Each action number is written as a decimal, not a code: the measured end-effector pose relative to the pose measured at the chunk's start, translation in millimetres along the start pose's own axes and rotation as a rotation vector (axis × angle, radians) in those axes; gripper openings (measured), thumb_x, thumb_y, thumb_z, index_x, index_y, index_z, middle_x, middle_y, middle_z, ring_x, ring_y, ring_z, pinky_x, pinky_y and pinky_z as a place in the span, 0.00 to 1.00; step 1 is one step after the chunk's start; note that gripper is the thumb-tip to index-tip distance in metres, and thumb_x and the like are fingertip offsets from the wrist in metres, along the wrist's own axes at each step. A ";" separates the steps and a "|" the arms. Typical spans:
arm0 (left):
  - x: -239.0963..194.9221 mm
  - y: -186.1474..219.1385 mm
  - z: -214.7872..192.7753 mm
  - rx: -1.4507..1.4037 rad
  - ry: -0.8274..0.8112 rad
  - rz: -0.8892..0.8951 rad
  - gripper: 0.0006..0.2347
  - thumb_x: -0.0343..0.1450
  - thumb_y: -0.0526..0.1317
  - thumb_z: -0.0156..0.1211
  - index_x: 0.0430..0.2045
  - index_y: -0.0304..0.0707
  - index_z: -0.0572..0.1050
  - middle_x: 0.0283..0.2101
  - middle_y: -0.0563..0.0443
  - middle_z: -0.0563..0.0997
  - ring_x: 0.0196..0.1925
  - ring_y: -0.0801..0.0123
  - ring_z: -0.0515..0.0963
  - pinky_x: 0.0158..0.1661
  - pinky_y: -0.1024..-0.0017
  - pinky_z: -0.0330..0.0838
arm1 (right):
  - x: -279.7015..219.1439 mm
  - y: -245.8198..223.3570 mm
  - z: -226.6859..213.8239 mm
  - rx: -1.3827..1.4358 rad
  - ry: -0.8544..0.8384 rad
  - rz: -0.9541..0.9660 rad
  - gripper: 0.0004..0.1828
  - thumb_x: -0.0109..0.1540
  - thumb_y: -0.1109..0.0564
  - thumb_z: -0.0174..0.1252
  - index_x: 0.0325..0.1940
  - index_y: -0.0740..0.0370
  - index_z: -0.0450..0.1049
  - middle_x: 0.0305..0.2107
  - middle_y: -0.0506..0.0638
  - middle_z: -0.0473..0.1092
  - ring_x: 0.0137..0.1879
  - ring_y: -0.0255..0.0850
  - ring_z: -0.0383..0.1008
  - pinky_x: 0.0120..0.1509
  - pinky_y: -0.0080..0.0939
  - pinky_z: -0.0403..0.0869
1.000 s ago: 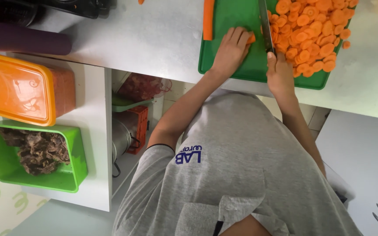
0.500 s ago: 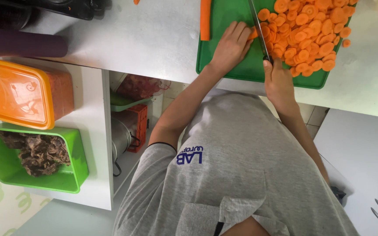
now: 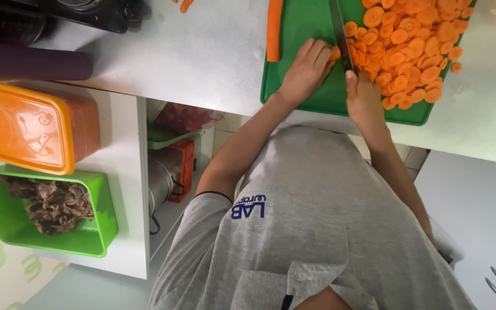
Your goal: Chopping several carrots into small round slices on a green cutting board using a kitchen knife.
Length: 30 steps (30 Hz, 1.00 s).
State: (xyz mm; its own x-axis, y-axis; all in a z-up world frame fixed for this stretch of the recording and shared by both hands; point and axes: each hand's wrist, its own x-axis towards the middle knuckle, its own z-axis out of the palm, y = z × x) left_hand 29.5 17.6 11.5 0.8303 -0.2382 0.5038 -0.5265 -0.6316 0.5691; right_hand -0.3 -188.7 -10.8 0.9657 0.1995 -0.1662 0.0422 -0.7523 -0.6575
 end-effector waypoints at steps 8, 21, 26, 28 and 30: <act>-1.9 -2.7 5.9 0.003 -0.012 -0.025 0.10 0.70 0.32 0.63 0.42 0.32 0.71 0.43 0.44 0.71 0.47 0.50 0.71 0.50 0.59 0.70 | -31.3 -41.0 -27.6 -0.098 -0.005 0.029 0.22 0.78 0.47 0.43 0.47 0.72 0.65 0.24 0.70 0.70 0.32 0.70 0.72 0.35 0.66 0.67; 1.4 -1.6 2.0 -0.004 0.006 -0.012 0.11 0.71 0.32 0.63 0.45 0.31 0.72 0.45 0.44 0.72 0.48 0.51 0.72 0.50 0.60 0.71 | -3.7 2.4 -2.4 -0.017 0.036 -0.045 0.23 0.80 0.46 0.44 0.46 0.70 0.67 0.30 0.72 0.70 0.36 0.72 0.70 0.38 0.65 0.67; -0.4 -3.6 5.1 -0.013 0.004 -0.026 0.10 0.70 0.33 0.64 0.42 0.32 0.71 0.43 0.43 0.72 0.47 0.50 0.72 0.49 0.59 0.71 | -27.3 -42.0 -28.9 -0.034 0.060 -0.059 0.22 0.79 0.47 0.43 0.49 0.72 0.66 0.29 0.71 0.70 0.35 0.70 0.71 0.37 0.64 0.67; -0.6 -4.8 6.6 -0.002 0.005 -0.021 0.10 0.69 0.34 0.64 0.40 0.32 0.71 0.42 0.42 0.72 0.46 0.49 0.72 0.48 0.58 0.70 | -31.2 -52.2 -32.9 -0.054 -0.027 0.056 0.22 0.78 0.47 0.43 0.49 0.73 0.65 0.24 0.70 0.69 0.31 0.69 0.71 0.34 0.65 0.66; -1.5 -6.7 8.0 0.007 -0.019 -0.030 0.08 0.71 0.33 0.63 0.40 0.32 0.71 0.42 0.43 0.72 0.46 0.50 0.72 0.49 0.59 0.71 | -32.6 -51.0 -29.5 -0.152 -0.017 0.019 0.21 0.77 0.47 0.44 0.46 0.73 0.64 0.22 0.69 0.69 0.29 0.69 0.71 0.33 0.66 0.66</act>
State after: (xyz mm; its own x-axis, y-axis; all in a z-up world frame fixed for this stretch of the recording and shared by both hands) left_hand 33.2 16.2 1.7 0.8493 -0.2332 0.4737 -0.4999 -0.6438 0.5793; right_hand -26.4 -175.3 49.8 0.9622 0.1942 -0.1907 0.0637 -0.8419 -0.5358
